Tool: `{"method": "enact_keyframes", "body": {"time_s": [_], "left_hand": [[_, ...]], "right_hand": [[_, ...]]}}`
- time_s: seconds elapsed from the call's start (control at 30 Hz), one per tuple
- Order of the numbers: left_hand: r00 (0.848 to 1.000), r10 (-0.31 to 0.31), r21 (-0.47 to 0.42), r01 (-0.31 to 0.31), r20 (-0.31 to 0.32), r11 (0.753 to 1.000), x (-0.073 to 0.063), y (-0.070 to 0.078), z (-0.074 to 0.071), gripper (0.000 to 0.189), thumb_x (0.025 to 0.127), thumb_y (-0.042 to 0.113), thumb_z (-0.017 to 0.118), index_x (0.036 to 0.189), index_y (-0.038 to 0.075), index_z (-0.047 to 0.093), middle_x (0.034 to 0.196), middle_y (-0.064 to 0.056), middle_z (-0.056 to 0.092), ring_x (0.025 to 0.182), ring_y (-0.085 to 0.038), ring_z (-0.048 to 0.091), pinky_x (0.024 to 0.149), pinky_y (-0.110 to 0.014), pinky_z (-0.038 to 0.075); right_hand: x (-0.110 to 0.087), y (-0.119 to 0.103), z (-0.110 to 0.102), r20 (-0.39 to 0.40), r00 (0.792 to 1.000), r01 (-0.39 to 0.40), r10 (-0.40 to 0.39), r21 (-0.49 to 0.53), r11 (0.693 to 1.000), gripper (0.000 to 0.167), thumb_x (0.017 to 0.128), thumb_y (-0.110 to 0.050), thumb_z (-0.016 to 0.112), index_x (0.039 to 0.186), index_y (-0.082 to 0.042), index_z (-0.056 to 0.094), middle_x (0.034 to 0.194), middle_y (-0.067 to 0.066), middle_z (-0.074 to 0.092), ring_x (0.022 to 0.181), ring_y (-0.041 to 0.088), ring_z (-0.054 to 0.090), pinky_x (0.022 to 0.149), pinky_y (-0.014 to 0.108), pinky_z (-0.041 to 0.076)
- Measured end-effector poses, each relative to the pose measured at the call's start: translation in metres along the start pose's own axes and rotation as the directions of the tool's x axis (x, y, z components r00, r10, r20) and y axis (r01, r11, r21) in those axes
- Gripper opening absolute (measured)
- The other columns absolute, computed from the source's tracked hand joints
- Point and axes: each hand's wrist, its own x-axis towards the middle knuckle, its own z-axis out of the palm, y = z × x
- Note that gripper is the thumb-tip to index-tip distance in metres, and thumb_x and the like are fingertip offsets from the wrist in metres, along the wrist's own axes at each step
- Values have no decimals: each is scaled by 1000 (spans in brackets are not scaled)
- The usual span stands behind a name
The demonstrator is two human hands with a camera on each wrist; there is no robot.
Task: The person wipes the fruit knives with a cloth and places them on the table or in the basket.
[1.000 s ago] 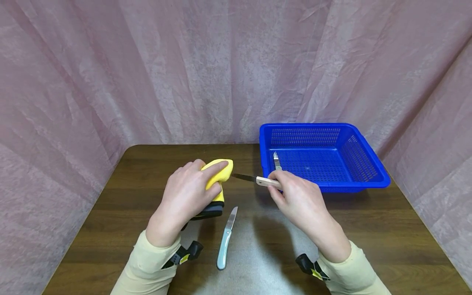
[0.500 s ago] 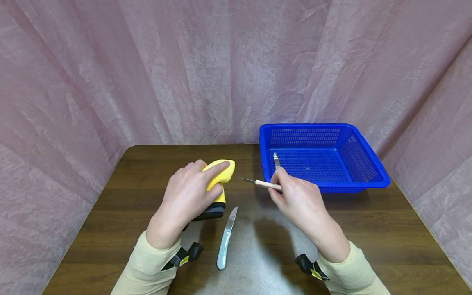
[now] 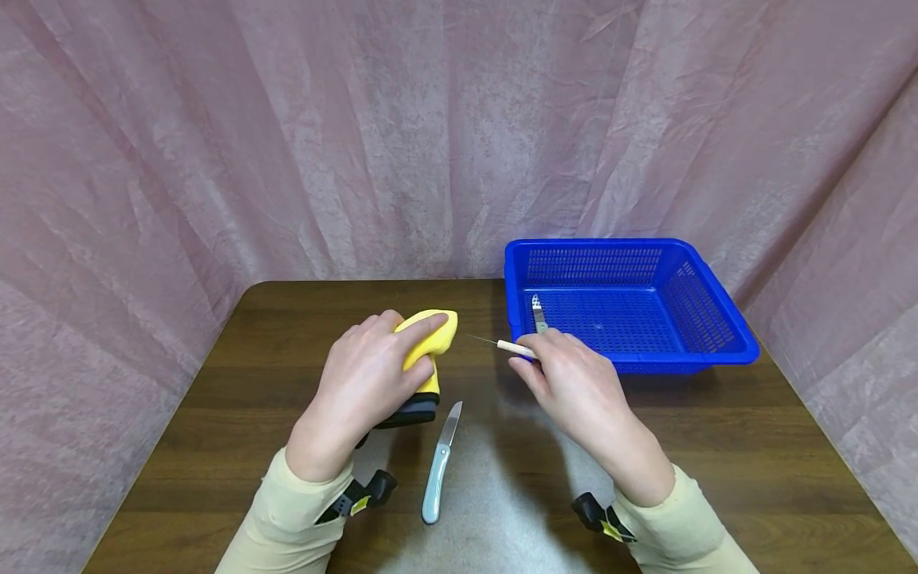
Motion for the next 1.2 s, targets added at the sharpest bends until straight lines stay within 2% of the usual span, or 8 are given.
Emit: {"method": "enact_keyframes", "body": {"time_s": [0.23, 0.57, 0.9, 1.2], "left_hand": [[1000, -1, -8, 1, 1, 1000, 0, 0, 1, 55, 89, 18, 74, 142, 31, 76, 91, -6, 62, 74, -26, 55, 65, -43, 48], [1000, 18, -8, -18, -5, 1000, 1, 3, 4, 56, 88, 19, 76, 143, 30, 76, 93, -8, 63, 76, -27, 58, 65, -44, 49], [997, 73, -2, -73, -31, 997, 0, 13, 9, 54, 89, 21, 79, 142, 30, 76, 94, -9, 65, 78, -27, 60, 66, -44, 50], [990, 136, 6, -136, -47, 991, 0, 24, 16, 54, 87, 21, 82, 140, 31, 78, 92, -7, 65, 77, -25, 59, 64, -40, 48]], "right_hand": [[1, 1, 3, -24, 1000, 5, -5, 2, 1000, 20, 110, -24, 69, 117, -10, 82, 93, 3, 69, 84, 28, 63, 67, 45, 55], [-1, 2, 9, -41, 999, 29, -29, 21, 999, 12, 104, -21, 78, 110, -10, 80, 90, 2, 64, 71, 22, 62, 58, 43, 52], [-3, -1, 13, -11, 999, 35, -35, 39, 999, 15, 100, -18, 83, 111, -10, 77, 97, 3, 68, 73, 24, 67, 58, 44, 53], [-4, -2, 15, 27, 998, 55, -56, 28, 998, 18, 97, -17, 86, 110, -12, 76, 95, -1, 67, 72, 21, 66, 57, 41, 51]]}}
